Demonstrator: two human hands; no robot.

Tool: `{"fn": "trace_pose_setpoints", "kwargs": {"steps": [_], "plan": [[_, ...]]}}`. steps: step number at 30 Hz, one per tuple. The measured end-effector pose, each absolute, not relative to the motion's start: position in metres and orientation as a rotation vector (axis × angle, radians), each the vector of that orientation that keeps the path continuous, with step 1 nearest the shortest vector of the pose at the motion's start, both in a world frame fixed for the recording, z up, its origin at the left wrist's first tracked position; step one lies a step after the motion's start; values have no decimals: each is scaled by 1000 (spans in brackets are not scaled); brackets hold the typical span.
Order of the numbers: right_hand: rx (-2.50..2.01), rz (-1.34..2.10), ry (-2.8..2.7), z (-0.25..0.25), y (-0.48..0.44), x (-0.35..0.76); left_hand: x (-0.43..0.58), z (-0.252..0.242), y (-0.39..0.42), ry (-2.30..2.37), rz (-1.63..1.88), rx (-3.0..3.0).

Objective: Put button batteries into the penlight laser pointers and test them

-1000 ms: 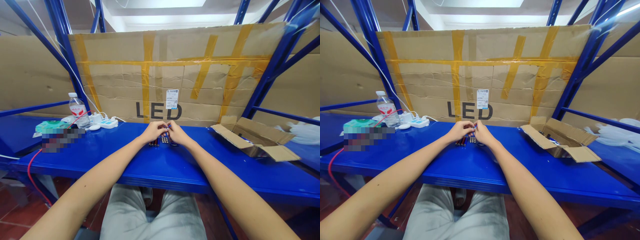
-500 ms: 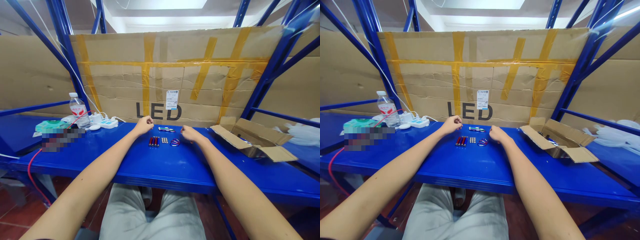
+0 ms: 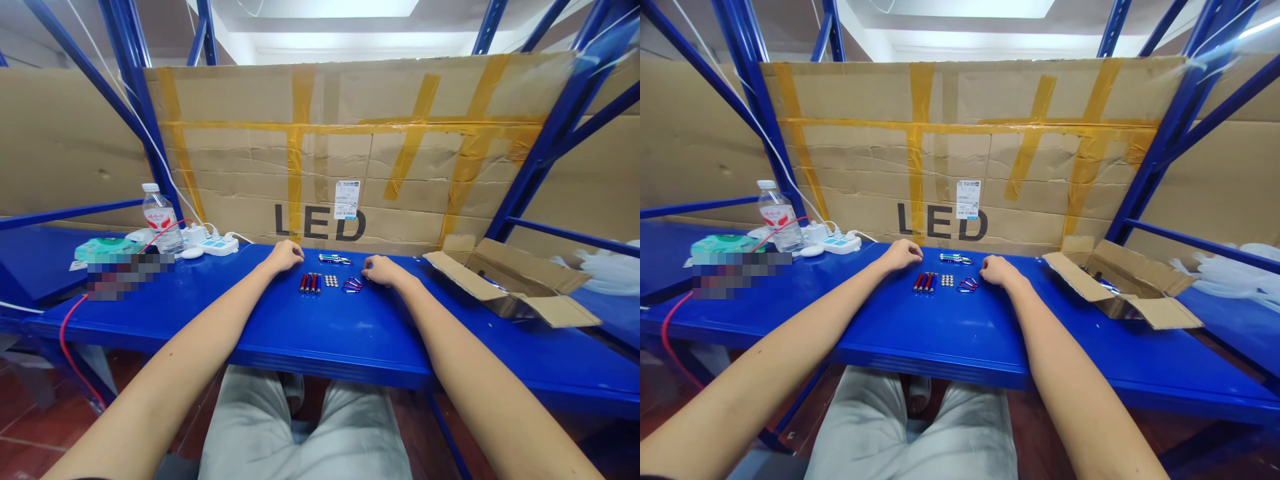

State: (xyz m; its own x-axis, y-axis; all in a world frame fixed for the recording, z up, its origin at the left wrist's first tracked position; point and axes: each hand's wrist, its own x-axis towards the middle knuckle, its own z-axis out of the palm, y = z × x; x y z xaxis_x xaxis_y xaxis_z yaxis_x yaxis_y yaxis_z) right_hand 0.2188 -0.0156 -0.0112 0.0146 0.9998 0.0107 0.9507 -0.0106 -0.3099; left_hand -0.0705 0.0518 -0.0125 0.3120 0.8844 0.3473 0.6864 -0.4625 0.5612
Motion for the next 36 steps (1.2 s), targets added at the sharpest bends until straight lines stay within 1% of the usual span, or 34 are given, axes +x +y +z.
{"fn": "trace_pose_setpoints", "kwargs": {"steps": [2,8,18,23,28,36], "plan": [[-2048,311,-2036,-11,-16,218,-72,-11,51,1412,885,2243],[-2001,365,-2042,-8,-20,212,-74,-7,45,1416,639,2228],[-1977,318,-2070,-6,-19,212,-74,2,41,1348,478,2155],[-1978,329,-2058,-8,-16,213,-75,4,39,1296,432,2104],[-1926,235,-2118,-9,-14,214,-76,3,41,1268,407,2101],[-1885,276,-2110,-10,-14,211,-76,2,40,1231,410,2123]]}}
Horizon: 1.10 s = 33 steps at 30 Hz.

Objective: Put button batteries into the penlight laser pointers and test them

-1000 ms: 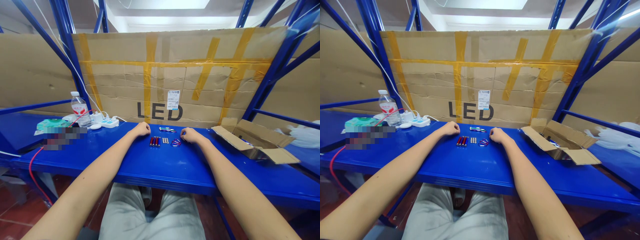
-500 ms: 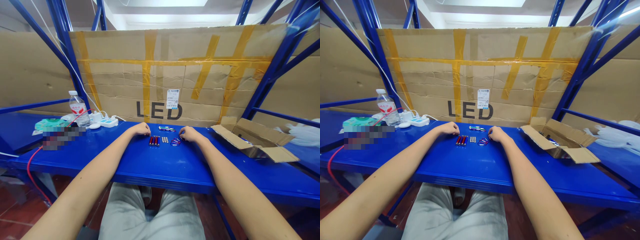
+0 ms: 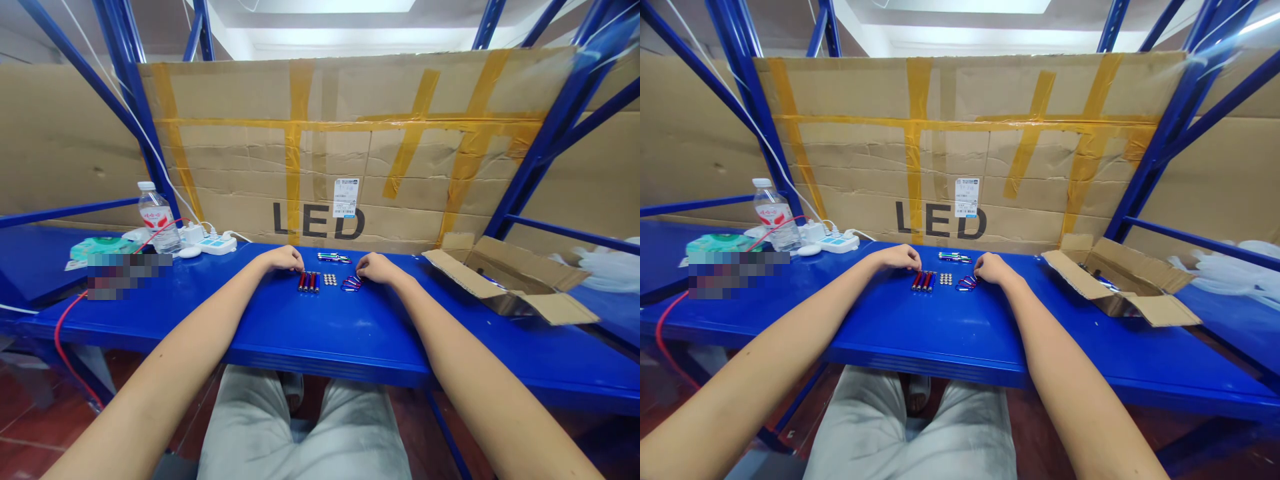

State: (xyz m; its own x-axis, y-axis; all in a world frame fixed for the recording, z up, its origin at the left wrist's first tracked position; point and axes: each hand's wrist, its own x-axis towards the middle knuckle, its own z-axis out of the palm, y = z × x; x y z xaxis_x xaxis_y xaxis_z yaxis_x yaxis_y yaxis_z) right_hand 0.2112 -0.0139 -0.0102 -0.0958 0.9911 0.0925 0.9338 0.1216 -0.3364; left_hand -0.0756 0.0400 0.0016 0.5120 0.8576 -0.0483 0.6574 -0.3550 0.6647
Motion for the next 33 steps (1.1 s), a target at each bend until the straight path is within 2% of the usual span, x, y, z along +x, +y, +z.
{"fn": "trace_pose_setpoints", "kwargs": {"steps": [9,22,29,33], "plan": [[-1852,285,-2139,-11,-14,211,-74,3,38,1233,416,2105],[-1812,341,-2143,-10,-15,208,-75,-4,44,1357,602,1956],[-1905,388,-2045,-3,-23,207,-50,3,40,1389,651,2463],[-1962,394,-1944,-3,-21,212,-15,9,46,1274,482,2804]]}}
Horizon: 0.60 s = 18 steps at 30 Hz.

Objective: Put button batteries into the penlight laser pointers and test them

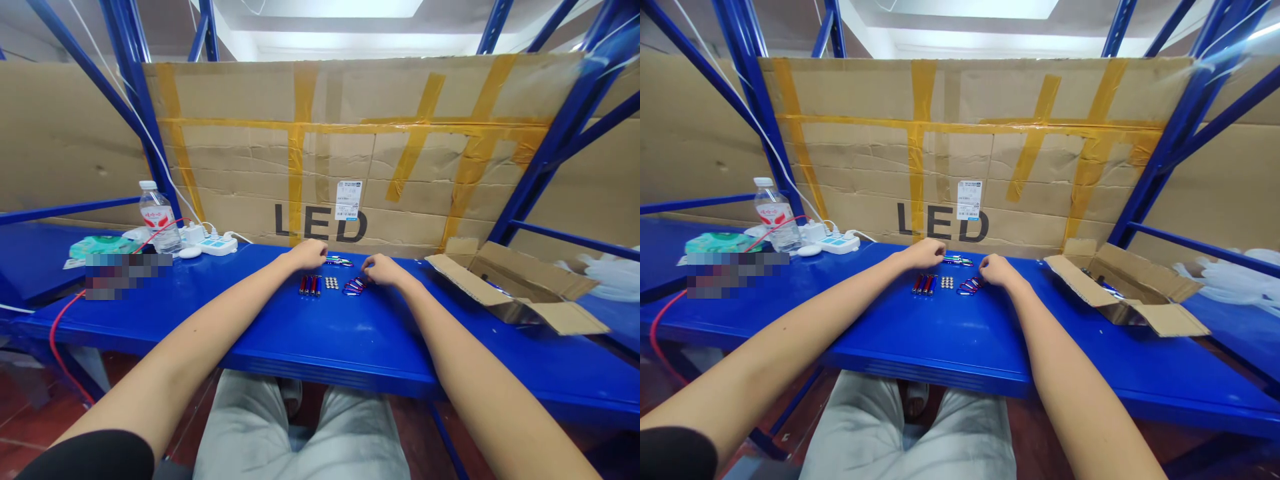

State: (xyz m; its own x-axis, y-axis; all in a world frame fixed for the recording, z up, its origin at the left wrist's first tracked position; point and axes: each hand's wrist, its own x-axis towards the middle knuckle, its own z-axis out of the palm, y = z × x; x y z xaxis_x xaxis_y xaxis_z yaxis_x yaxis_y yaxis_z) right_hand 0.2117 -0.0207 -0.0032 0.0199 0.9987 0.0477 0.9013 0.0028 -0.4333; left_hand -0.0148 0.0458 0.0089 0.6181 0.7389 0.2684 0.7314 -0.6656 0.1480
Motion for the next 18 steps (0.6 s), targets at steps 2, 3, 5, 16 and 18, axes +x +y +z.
{"fn": "trace_pose_setpoints", "kwargs": {"steps": [2,3,5,16,18], "plan": [[-1948,329,-1929,-4,-19,213,2,9,52,1260,380,2955],[-1928,281,-1932,-5,-18,213,8,9,55,1246,315,3005],[-1884,195,-1943,-4,-16,211,19,7,61,1232,197,3057],[-1632,206,-1859,-8,-16,188,9,8,47,1214,442,2977],[-1437,334,-1754,-9,-13,183,3,13,37,1103,684,2988]]}}
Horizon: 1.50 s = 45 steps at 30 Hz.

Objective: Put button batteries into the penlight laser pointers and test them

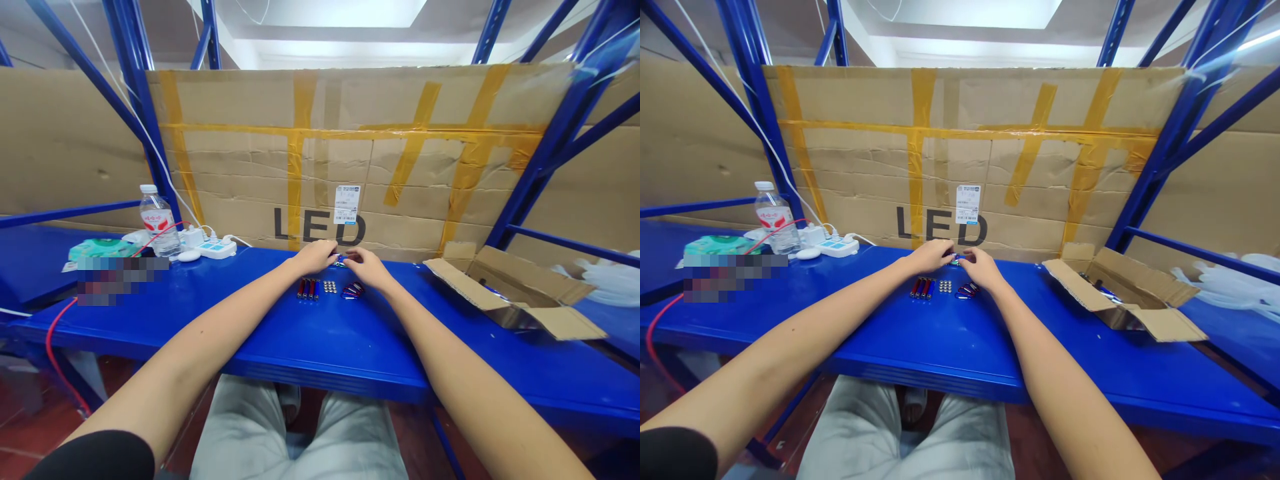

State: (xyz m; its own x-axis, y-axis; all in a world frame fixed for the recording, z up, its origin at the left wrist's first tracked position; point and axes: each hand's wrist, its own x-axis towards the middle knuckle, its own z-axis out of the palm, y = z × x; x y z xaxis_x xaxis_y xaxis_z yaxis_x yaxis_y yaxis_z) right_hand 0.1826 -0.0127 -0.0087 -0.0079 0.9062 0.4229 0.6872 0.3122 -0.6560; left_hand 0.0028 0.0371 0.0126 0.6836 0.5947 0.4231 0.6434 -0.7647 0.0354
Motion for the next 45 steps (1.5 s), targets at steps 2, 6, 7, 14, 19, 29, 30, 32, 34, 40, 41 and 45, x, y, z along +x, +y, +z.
{"fn": "trace_pose_setpoints", "kwargs": {"steps": [2,6,7,14,19,29,30,32,34,40,41,45], "plan": [[-1209,517,-1676,-8,-11,178,-2,17,26,-904,-781,-2801],[-997,880,-1672,-6,-14,177,-6,20,6,-743,-840,-2799],[-1008,931,-1679,-6,-16,179,-6,20,2,-742,-818,-2775],[-1242,412,-1929,-7,-18,185,0,13,0,-955,-605,-2663],[-1319,210,-1984,-11,-10,176,-5,7,13,-1088,-652,-2737],[-1601,83,-1989,-12,-7,188,0,10,32,-1146,-206,-2716],[-1610,72,-1995,-12,-8,189,2,9,33,-1116,-143,-2731],[-1624,58,-2008,-11,-9,189,6,8,35,-1050,-86,-2768],[-1635,54,-2020,-11,-9,189,8,7,38,-995,-75,-2823],[-1656,68,-2053,-11,-10,186,-6,4,52,-1182,-175,-2950],[-1660,71,-2049,-11,-10,185,-11,4,55,-1225,-180,-2949],[-1611,168,-2016,-11,-12,182,-26,0,62,-1343,-234,-2959]]}}
